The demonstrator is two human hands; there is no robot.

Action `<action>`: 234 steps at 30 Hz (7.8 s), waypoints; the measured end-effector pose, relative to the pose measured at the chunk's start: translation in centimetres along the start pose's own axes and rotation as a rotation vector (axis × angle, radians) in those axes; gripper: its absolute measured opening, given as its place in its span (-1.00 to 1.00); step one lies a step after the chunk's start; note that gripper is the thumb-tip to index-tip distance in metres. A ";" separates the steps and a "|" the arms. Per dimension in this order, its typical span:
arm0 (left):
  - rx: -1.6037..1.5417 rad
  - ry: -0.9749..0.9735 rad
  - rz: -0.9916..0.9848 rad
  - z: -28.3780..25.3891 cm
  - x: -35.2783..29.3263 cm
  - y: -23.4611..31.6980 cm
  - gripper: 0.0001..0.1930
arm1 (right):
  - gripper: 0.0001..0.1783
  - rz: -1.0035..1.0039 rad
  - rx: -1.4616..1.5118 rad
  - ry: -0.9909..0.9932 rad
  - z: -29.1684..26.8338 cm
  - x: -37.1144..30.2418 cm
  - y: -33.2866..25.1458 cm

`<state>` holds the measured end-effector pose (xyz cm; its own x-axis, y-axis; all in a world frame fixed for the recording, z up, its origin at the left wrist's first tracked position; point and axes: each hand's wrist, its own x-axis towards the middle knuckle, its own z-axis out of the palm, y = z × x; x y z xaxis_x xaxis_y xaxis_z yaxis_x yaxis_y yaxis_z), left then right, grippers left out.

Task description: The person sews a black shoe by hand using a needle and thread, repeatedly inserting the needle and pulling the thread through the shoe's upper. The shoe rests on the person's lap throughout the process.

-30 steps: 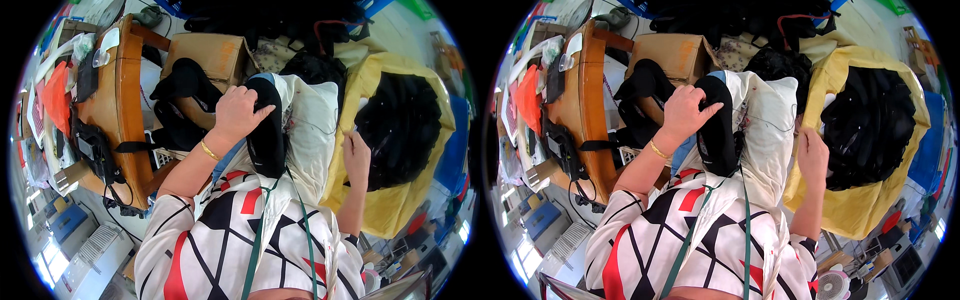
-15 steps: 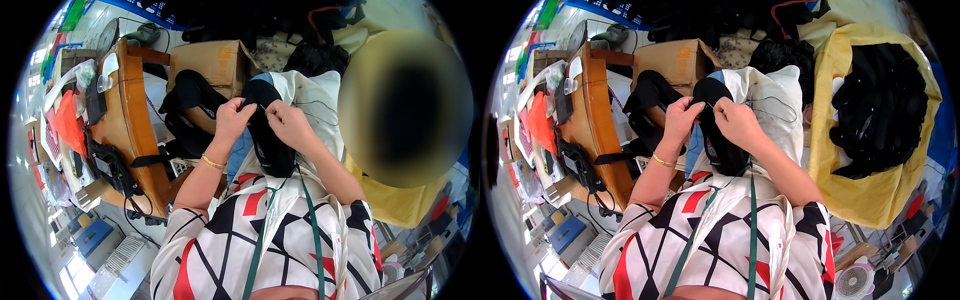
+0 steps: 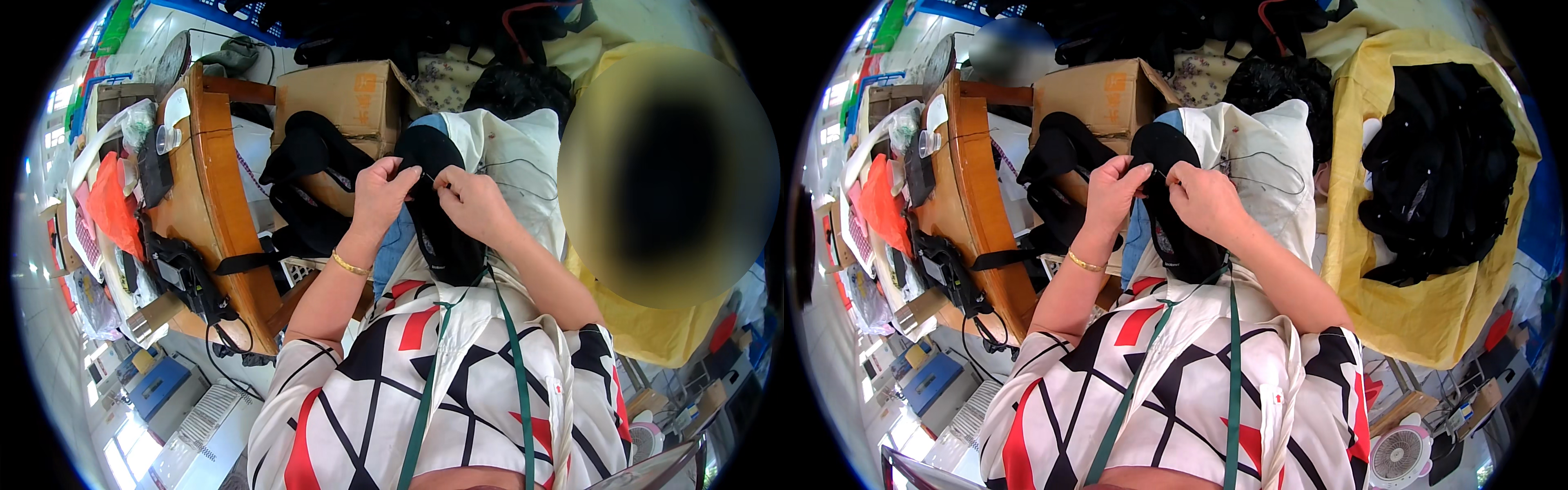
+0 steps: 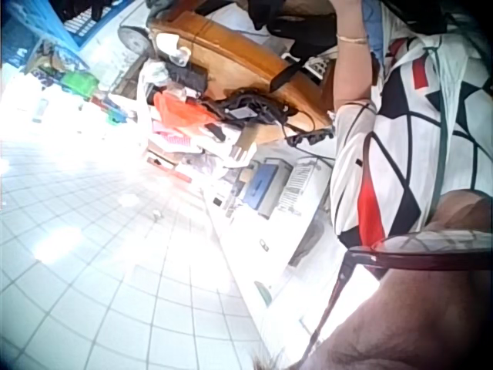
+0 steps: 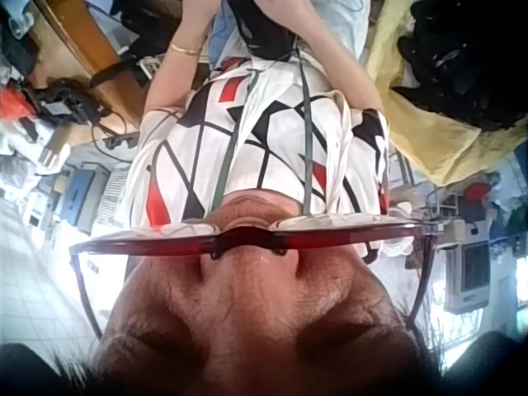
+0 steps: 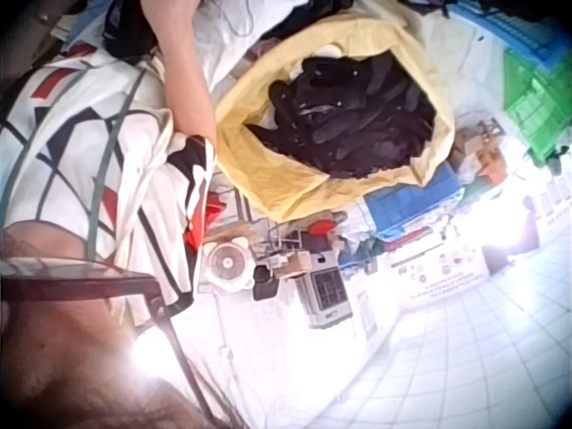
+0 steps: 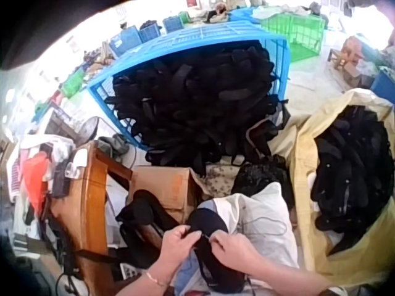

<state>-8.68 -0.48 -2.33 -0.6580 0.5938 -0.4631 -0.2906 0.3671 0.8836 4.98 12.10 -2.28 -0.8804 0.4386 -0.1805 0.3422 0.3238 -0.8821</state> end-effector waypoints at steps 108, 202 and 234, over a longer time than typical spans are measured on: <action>1.023 0.085 0.900 0.9 0.1 -1.6 -0.59 | -0.71 0.237 1.346 0.163 -2.6 1.6 -5.0; -0.331 -0.457 -0.492 2.0 -2.5 -3.8 -0.87 | -0.80 0.465 0.927 1.801 -20.0 -25.6 24.4; 0.413 -0.501 0.118 5.6 -1.9 -2.7 -0.58 | -0.83 0.577 -0.056 1.368 -22.6 -29.7 20.7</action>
<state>-2.79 1.44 -4.20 -0.2371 0.8715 -0.4293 0.1198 0.4647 0.8773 45.62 24.73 -5.33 0.3515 0.9331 0.0759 0.5678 -0.1480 -0.8098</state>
